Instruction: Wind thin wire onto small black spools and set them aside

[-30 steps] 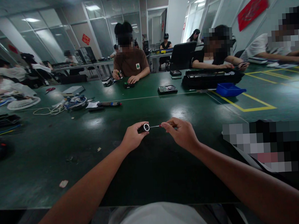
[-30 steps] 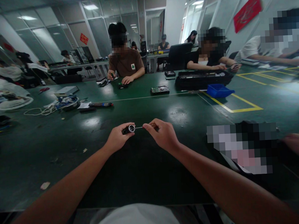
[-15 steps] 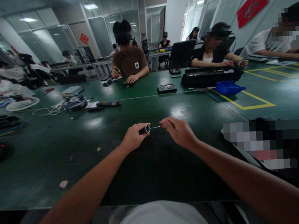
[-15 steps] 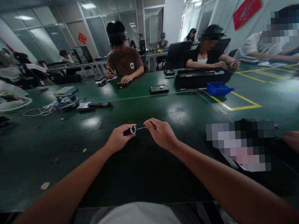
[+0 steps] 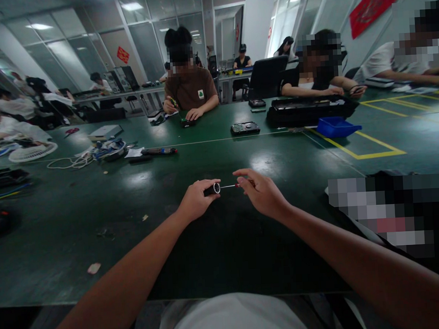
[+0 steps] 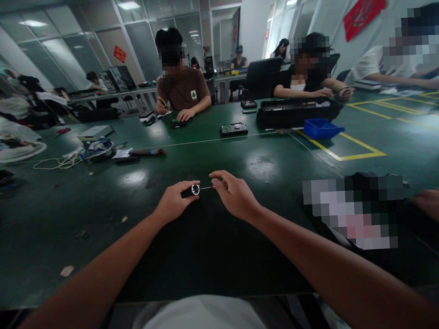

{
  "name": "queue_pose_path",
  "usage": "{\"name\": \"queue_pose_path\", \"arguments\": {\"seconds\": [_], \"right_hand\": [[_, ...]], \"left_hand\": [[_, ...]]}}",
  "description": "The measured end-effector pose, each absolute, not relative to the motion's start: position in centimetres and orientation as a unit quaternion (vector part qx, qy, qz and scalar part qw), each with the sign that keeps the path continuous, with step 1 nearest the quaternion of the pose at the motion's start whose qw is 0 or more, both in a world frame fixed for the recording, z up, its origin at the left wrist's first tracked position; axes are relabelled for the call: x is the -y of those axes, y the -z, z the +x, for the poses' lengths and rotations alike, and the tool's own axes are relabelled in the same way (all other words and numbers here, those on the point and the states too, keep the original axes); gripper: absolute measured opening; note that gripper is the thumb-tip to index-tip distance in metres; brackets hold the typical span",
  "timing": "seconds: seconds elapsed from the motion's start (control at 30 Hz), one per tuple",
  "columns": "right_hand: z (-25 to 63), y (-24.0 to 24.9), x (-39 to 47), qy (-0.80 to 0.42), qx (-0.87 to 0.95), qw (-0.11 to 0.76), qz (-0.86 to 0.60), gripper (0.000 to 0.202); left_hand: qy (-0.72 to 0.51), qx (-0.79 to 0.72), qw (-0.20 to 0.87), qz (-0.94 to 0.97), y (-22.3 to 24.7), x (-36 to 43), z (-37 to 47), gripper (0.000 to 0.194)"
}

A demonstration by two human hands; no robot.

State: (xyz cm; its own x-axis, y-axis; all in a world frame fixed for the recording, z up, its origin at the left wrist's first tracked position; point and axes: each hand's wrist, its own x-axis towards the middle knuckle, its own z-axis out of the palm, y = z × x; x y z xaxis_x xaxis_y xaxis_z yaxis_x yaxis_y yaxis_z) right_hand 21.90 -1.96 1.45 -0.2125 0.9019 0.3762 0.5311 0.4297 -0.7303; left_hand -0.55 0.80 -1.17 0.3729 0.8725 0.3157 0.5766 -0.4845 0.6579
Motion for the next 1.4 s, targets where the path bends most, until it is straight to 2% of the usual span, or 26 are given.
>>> {"name": "queue_pose_path", "arguments": {"seconds": [0.1,0.27,0.37,0.5,0.6,0.7,0.83,0.9,1.1,1.23,1.4], "right_hand": [[21.9,-1.4,2.0,-0.218,0.748,0.422,-0.463,0.031],[22.0,-1.5,2.0,-0.233,0.752,0.416,-0.454,0.020],[22.0,-1.5,2.0,-0.247,0.733,0.410,-0.483,0.026],[21.8,-1.4,2.1,-0.238,0.716,0.452,-0.476,0.026],[21.7,-1.2,1.9,-0.255,0.701,0.479,-0.462,0.018],[21.6,-0.8,1.1,-0.347,0.647,0.498,-0.461,0.016],[21.7,-0.2,0.0,-0.565,0.429,0.548,-0.443,0.020],[21.9,-0.1,-0.3,-0.609,0.364,0.556,-0.434,0.022],[21.8,0.0,-0.2,-0.531,0.410,0.604,-0.431,0.023],[21.4,0.3,0.0,-0.479,0.475,0.592,-0.441,0.031],[21.4,0.1,0.3,-0.420,0.545,0.568,-0.452,0.030]], "left_hand": [[-0.323,-0.456,0.226,0.798,1.1,-0.8,-0.5,0.045],[-0.326,-0.463,0.221,0.794,1.2,-0.9,-0.7,0.047],[-0.323,-0.450,0.236,0.798,1.3,-0.8,-0.7,0.047],[-0.337,-0.440,0.245,0.796,1.3,-0.8,-0.6,0.043],[-0.334,-0.448,0.238,0.794,1.2,-0.9,-0.7,0.043],[-0.321,-0.459,0.231,0.795,1.1,-0.8,-0.7,0.044],[-0.316,-0.446,0.189,0.816,0.6,-0.5,-0.4,0.044],[-0.311,-0.449,0.167,0.821,0.4,-0.6,-0.3,0.043],[-0.303,-0.462,0.179,0.814,0.4,-0.8,-0.3,0.045],[-0.298,-0.467,0.184,0.812,0.5,-0.5,-0.2,0.046],[-0.281,-0.478,0.192,0.810,0.3,-0.4,-0.2,0.047]]}}
